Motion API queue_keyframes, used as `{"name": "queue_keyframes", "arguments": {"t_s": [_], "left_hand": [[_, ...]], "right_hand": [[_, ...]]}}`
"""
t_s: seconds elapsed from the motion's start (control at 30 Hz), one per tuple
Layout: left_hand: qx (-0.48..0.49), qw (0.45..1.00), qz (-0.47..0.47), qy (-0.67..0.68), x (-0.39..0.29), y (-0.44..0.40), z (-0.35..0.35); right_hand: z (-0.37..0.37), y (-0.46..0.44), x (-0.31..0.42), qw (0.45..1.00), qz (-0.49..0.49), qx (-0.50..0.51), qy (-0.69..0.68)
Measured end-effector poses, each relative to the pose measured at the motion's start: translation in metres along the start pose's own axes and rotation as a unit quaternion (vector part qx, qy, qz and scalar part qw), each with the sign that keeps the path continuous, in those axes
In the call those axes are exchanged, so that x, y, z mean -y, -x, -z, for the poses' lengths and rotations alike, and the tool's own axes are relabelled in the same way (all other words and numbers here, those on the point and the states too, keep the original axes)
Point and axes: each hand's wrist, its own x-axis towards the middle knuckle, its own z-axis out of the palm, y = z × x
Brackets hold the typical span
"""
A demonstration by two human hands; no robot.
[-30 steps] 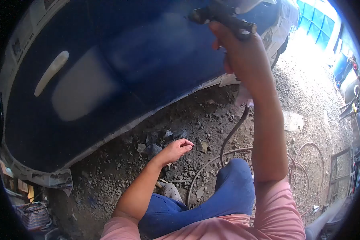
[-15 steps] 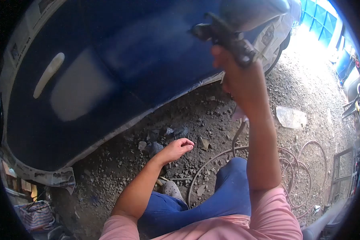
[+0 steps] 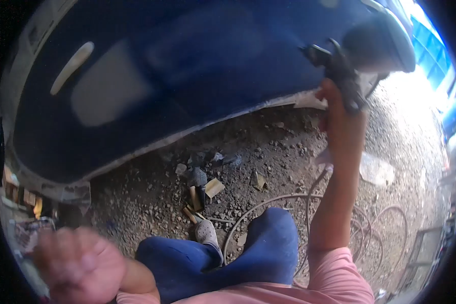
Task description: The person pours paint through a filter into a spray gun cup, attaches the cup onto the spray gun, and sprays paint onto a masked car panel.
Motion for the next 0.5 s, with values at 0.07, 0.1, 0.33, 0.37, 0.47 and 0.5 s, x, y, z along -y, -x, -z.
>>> {"name": "queue_keyframes", "arguments": {"t_s": [0.07, 0.1, 0.33, 0.37, 0.47, 0.5], "left_hand": [[-0.001, 0.998, -0.057, 0.006, -0.017, -0.003, -0.017], [-0.001, 0.997, -0.075, 0.003, -0.022, -0.002, -0.024], [-0.009, 0.993, -0.110, -0.034, -0.032, 0.007, -0.046], [-0.011, 0.993, -0.114, -0.034, -0.033, 0.010, -0.046], [-0.020, 0.992, -0.120, -0.040, -0.041, 0.017, -0.038], [-0.028, 0.990, -0.127, -0.047, -0.045, 0.020, -0.033]], "right_hand": [[0.000, -0.002, -0.010, 1.000, 0.011, 0.010, 0.014], [-0.005, 0.004, -0.004, 1.000, -0.001, 0.005, -0.006], [-0.056, 0.049, -0.020, 0.978, -0.026, 0.138, -0.156], [-0.064, 0.062, -0.015, 0.967, -0.023, 0.174, -0.185], [-0.091, 0.097, -0.009, 0.946, -0.044, 0.229, -0.226], [-0.101, 0.106, -0.011, 0.946, -0.045, 0.229, -0.223]]}}
